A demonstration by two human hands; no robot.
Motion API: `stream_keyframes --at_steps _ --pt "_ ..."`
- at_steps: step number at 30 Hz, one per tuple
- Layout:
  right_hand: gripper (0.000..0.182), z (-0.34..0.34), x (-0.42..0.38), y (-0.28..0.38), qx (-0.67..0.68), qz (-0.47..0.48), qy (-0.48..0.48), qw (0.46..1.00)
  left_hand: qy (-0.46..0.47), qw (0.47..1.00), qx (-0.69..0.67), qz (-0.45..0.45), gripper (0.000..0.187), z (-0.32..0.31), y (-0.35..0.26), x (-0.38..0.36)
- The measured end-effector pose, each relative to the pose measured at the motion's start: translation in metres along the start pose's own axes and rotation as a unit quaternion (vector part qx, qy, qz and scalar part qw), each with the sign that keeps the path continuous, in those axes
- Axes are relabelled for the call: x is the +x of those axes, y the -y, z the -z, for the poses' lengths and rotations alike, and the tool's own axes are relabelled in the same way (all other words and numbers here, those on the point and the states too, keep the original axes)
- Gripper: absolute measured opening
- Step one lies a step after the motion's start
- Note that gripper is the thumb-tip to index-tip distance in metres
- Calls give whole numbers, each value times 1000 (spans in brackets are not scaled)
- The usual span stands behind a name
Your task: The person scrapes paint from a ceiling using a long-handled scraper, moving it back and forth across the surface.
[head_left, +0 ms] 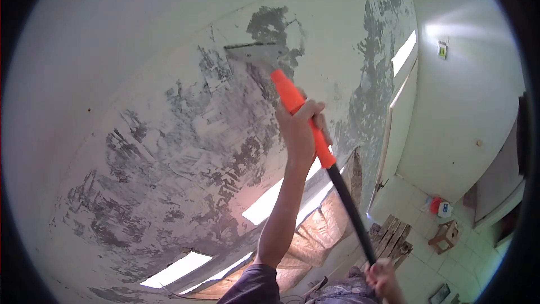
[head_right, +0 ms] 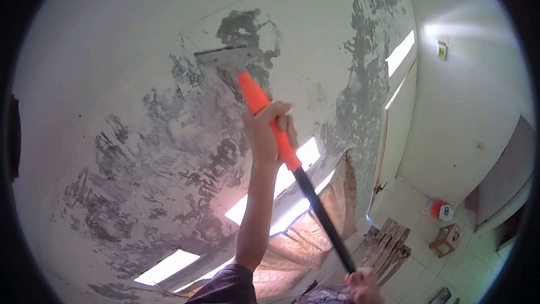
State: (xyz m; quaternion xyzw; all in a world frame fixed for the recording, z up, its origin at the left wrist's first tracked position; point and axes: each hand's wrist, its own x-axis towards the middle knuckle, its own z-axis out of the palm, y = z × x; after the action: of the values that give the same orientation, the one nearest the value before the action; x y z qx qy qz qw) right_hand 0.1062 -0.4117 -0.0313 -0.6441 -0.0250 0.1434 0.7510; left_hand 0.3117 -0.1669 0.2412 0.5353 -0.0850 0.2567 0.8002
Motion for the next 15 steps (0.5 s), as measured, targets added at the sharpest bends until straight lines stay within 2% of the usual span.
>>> stream_keyframes --at_steps 2,4,7,8,12,15 --pt "64 3 7 10 30 110 -38 993 6 1000 -8 -5 19 -7 7 12" --pt "58 11 3 42 13 -54 58 997 -1 1000 -16 -7 19 3 14 -2" --pt "56 -15 -20 21 50 -73 117 989 -18 998 63 -18 16 9 4 -7" --pt "53 -20 -25 25 89 -121 109 983 -6 998 66 4 15 11 -3 -12" --pt "50 -21 11 39 40 -105 40 993 14 998 56 -21 17 0 5 16" --pt "52 -27 -19 41 45 -99 73 991 -19 998 65 -10 15 3 4 3"
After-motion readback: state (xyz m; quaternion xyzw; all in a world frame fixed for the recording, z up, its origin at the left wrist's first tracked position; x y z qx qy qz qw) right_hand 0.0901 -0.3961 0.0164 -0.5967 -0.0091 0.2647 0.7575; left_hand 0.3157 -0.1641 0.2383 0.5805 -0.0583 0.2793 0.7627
